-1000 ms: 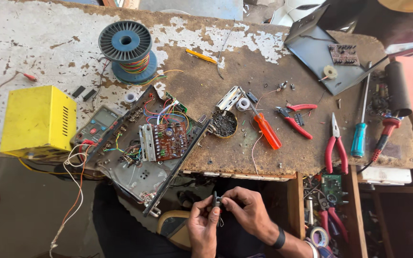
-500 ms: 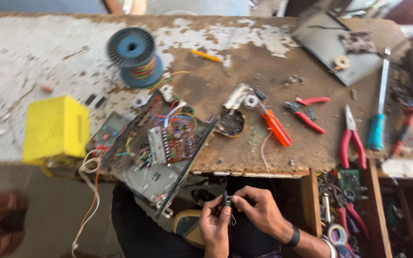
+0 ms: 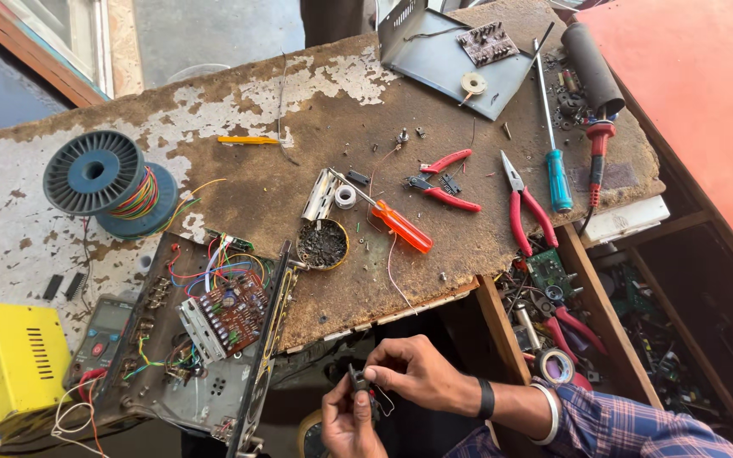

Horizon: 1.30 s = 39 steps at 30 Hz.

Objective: The person uses a screwdriver to remove screws from a metal chassis and detaches a small component. They then strip the ends of a white wire and use pliers to crimp a connector onto the wire. The work is performed on a cluttered workbench with various tools and electronic parts visible.

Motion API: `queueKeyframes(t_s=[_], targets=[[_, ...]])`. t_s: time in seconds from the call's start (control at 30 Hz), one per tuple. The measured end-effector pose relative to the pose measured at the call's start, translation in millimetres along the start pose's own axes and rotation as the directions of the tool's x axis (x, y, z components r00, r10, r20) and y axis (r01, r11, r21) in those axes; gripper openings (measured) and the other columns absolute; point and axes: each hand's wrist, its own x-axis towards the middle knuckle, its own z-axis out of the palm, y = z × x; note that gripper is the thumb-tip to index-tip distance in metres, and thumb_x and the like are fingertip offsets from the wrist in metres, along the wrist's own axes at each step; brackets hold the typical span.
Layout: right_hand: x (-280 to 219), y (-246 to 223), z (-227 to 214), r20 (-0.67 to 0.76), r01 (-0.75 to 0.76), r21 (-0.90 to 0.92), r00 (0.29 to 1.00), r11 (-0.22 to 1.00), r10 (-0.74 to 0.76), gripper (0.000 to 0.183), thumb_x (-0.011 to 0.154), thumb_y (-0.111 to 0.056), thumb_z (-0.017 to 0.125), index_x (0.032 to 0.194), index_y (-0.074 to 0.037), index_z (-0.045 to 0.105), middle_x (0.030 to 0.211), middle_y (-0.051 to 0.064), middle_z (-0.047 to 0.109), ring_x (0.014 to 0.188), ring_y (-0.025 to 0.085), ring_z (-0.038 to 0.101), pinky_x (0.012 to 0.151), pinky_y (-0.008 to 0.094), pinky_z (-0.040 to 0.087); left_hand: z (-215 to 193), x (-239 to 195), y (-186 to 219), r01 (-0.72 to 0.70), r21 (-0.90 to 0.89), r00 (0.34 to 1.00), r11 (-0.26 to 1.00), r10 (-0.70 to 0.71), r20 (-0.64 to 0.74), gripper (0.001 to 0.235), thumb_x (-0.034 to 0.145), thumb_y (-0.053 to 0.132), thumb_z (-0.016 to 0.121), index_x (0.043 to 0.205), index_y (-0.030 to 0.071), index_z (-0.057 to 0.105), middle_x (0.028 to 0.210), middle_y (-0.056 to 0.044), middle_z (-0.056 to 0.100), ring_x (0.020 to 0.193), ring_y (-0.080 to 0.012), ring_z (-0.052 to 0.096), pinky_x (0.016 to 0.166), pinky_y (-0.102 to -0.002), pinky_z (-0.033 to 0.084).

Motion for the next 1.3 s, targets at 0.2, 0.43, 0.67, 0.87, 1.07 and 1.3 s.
queueKeyframes(t_s=[0.2,0.43,0.67,0.87,1.07,1.3], targets=[[-0.3,-0.2,1.4,-0.058,0.21,-0.147,0.974,0.967,-0.221,0.016,0.089,-0.017,0.079,0.093,-0.002,0.073,0.08,0.005,0.076,0.071,0.012,0.073,0.061,0.028,0.057,-3.7,-0.2,-1.1,0.052,0.037,0.999,0.998,-0.052,-0.014,0.034,0.091,0.004,0.07,0.121,-0.009,0.063,0.112,-0.02,0.072,0.105,-0.021,0.07,0.096,-0.035,0.055],[1.6,-2.5,1.1,0.025,-0.073,0.005,0.997,0.997,0.072,0.02,0.095,-0.022,0.073,0.098,-0.003,0.075,0.073,0.01,0.072,0.067,0.015,0.066,0.059,0.029,0.053,-0.2,-0.6,2.7,0.039,0.033,0.998,0.999,-0.038,-0.045,0.034,0.091,0.004,0.072,0.122,-0.009,0.063,0.111,-0.019,0.072,0.103,-0.0187,0.068,0.095,-0.034,0.054],[2.6,-3.1,-1.2,-0.004,0.212,-0.1,0.977,0.972,-0.214,0.022,0.096,-0.022,0.071,0.097,0.0,0.071,0.082,0.01,0.074,0.076,0.018,0.072,0.068,0.031,0.056,1.9,0.0,11.6,0.061,0.078,0.998,0.995,-0.059,-0.034,0.034,0.092,0.005,0.071,0.123,-0.007,0.064,0.11,-0.017,0.072,0.103,-0.018,0.067,0.094,-0.033,0.054],[1.7,-1.4,1.6,-0.017,0.179,-0.144,0.983,0.973,-0.183,0.016,0.091,-0.017,0.074,0.097,-0.002,0.07,0.081,0.009,0.074,0.073,0.019,0.073,0.064,0.031,0.056,12.1,-2.8,18.6,0.051,0.091,0.997,0.995,-0.046,-0.064,0.036,0.09,0.006,0.073,0.122,-0.008,0.064,0.111,-0.017,0.072,0.103,-0.0182,0.067,0.092,-0.032,0.054],[0.9,1.1,2.5,-0.016,0.329,-0.288,0.937,0.899,-0.348,0.018,0.085,-0.01,0.08,0.098,-0.003,0.069,0.082,0.009,0.071,0.072,0.022,0.073,0.061,0.031,0.058,15.4,-3.4,25.9,0.108,0.088,0.991,0.99,-0.1,-0.093,0.036,0.089,0.006,0.074,0.121,-0.008,0.065,0.108,-0.015,0.071,0.098,-0.0176,0.066,0.089,-0.032,0.054],[1.4,3.5,3.9,-0.02,0.261,-0.245,0.961,0.934,-0.274,0.014,0.089,-0.011,0.078,0.099,-0.004,0.072,0.08,0.008,0.073,0.069,0.021,0.074,0.06,0.031,0.057,17.6,-3.6,30.6,0.133,0.031,0.989,0.991,-0.131,-0.074,0.036,0.089,0.007,0.075,0.121,-0.007,0.065,0.109,-0.015,0.071,0.101,-0.0175,0.066,0.092,-0.032,0.054]])
